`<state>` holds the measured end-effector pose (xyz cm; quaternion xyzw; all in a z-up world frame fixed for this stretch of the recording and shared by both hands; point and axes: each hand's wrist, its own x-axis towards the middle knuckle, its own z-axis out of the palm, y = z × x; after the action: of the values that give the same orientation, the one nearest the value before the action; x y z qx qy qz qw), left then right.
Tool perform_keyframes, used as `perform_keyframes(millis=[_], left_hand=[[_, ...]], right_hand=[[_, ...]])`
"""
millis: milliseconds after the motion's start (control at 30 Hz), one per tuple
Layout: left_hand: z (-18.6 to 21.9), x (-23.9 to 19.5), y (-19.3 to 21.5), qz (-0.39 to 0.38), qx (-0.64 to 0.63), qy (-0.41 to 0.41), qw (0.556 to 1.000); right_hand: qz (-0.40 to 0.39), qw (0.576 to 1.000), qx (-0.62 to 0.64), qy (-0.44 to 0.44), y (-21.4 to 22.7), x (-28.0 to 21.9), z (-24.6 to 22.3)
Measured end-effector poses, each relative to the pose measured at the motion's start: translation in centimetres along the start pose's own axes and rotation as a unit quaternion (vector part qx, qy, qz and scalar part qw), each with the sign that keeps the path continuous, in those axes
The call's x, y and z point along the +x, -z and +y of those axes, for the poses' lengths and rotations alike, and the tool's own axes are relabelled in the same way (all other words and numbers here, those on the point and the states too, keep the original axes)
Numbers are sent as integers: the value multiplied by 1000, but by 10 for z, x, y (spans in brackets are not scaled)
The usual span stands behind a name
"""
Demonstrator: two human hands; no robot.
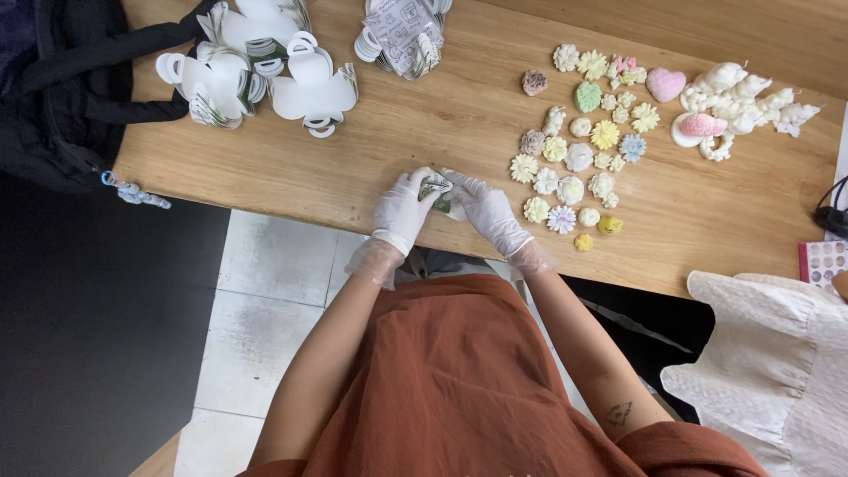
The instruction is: The recorder is placing decorative flower-shaped candles into individual paper packaging boxes at a workstation.
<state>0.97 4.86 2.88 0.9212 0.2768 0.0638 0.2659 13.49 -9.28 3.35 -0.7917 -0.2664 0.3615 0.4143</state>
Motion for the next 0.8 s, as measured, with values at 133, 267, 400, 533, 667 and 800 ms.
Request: perform_keyframes(millis=[133, 267, 400, 533, 667, 800], left_hand=[[-1, 7, 3, -33, 1, -31, 999], [4, 14, 9, -81, 39, -62, 994], [-4, 25, -8, -92, 3, -112, 989], [-5, 29, -16, -86, -13, -118, 989], [-2, 26, -15, -98, -7, -89, 991], [-11, 23, -22, -72, -8, -100, 992]], right_hand=[[-1, 994, 90, -60, 4, -6, -22], [31, 996, 57, -53, -6, 8, 2], [34, 997, 9, -68, -4, 8, -3], [58, 996, -44, -52, -5, 7, 2], [96, 994, -50, -27, -8, 3, -2], [100, 986, -129, -25, -11, 1, -7]])
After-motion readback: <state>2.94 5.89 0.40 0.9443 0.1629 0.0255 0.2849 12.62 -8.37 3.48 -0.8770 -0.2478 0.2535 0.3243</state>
